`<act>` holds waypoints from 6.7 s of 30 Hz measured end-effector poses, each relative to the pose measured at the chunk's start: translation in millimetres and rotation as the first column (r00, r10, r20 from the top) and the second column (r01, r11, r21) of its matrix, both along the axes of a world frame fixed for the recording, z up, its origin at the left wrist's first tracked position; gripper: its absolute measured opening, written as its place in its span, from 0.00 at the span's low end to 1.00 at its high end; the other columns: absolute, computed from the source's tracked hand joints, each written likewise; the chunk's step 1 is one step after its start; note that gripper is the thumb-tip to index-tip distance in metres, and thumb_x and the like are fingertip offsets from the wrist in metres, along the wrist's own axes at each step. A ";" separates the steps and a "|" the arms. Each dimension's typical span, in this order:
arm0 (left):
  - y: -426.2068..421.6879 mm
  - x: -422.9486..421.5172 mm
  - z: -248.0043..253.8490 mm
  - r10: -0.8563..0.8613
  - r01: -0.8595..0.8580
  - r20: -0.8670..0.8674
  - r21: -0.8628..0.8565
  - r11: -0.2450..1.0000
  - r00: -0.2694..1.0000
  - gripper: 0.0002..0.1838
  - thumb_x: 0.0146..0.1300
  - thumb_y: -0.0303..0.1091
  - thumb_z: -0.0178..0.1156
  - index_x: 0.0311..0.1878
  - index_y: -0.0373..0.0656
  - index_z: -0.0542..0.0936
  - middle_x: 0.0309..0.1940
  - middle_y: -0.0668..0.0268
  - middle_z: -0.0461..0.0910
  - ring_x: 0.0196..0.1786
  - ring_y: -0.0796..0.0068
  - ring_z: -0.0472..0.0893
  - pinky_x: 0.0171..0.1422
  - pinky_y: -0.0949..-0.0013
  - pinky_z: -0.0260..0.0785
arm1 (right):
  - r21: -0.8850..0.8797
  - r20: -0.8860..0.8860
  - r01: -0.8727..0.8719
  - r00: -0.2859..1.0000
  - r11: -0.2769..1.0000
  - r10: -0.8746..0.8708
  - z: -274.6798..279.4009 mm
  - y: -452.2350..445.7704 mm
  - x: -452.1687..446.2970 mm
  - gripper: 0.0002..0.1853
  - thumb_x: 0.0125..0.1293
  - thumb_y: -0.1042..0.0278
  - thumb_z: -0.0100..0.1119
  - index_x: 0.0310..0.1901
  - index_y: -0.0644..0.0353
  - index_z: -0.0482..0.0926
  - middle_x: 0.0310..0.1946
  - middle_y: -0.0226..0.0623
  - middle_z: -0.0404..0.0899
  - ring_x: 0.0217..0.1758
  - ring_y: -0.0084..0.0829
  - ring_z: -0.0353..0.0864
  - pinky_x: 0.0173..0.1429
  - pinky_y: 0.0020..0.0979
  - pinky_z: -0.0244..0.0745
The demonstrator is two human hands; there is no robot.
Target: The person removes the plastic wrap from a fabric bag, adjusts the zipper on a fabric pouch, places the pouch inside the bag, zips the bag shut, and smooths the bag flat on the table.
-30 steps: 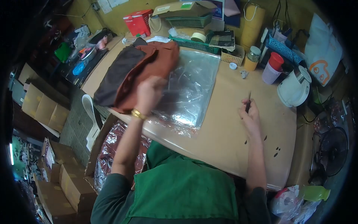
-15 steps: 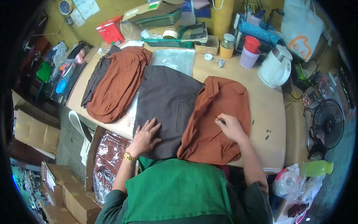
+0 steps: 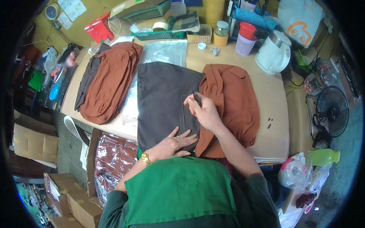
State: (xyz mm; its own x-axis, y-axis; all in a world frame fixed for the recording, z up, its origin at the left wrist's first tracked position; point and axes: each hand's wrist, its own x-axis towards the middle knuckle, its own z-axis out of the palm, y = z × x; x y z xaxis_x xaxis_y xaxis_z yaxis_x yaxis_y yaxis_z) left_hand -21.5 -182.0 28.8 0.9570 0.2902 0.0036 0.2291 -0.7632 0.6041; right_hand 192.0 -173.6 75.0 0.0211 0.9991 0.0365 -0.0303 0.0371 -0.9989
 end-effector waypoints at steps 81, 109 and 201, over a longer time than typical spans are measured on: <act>88.4 73.4 -34.7 0.582 -0.695 0.407 0.229 0.681 0.704 0.08 0.57 0.37 0.68 0.33 0.46 0.80 0.37 0.65 0.75 0.45 0.61 0.75 0.48 0.58 0.62 | 0.220 0.756 0.065 0.619 0.973 -0.212 -54.4 -3.3 40.0 0.15 0.58 0.66 0.68 0.41 0.58 0.72 0.40 0.39 0.74 0.44 0.44 0.80 0.46 0.44 0.74; 98.7 42.8 -15.7 0.662 -0.849 0.536 0.263 0.459 0.524 0.23 0.53 0.29 0.66 0.55 0.48 0.76 0.59 0.56 0.71 0.63 0.50 0.69 0.59 0.51 0.64 | 0.139 0.611 0.245 0.741 0.960 -0.277 -57.8 7.3 45.2 0.19 0.59 0.66 0.69 0.47 0.60 0.71 0.28 0.28 0.69 0.34 0.22 0.70 0.44 0.27 0.70; 63.0 -25.4 90.4 0.765 -0.587 0.442 -0.491 0.644 0.469 0.29 0.61 0.26 0.57 0.68 0.43 0.71 0.51 0.66 0.75 0.38 0.82 0.72 0.42 0.79 0.69 | 0.372 0.351 0.068 0.913 0.926 -0.208 50.8 7.6 -15.0 0.09 0.61 0.72 0.69 0.30 0.67 0.79 0.27 0.34 0.78 0.32 0.23 0.76 0.39 0.26 0.69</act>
State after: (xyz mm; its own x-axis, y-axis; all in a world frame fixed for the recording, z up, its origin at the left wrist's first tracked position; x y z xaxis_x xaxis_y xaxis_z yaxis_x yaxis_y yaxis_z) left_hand -46.9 -119.0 119.2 0.2758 0.9184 0.2835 0.1567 -0.3340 0.9295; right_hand 177.0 -166.0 125.8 0.0727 0.9092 0.4100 0.3769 0.3555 -0.8553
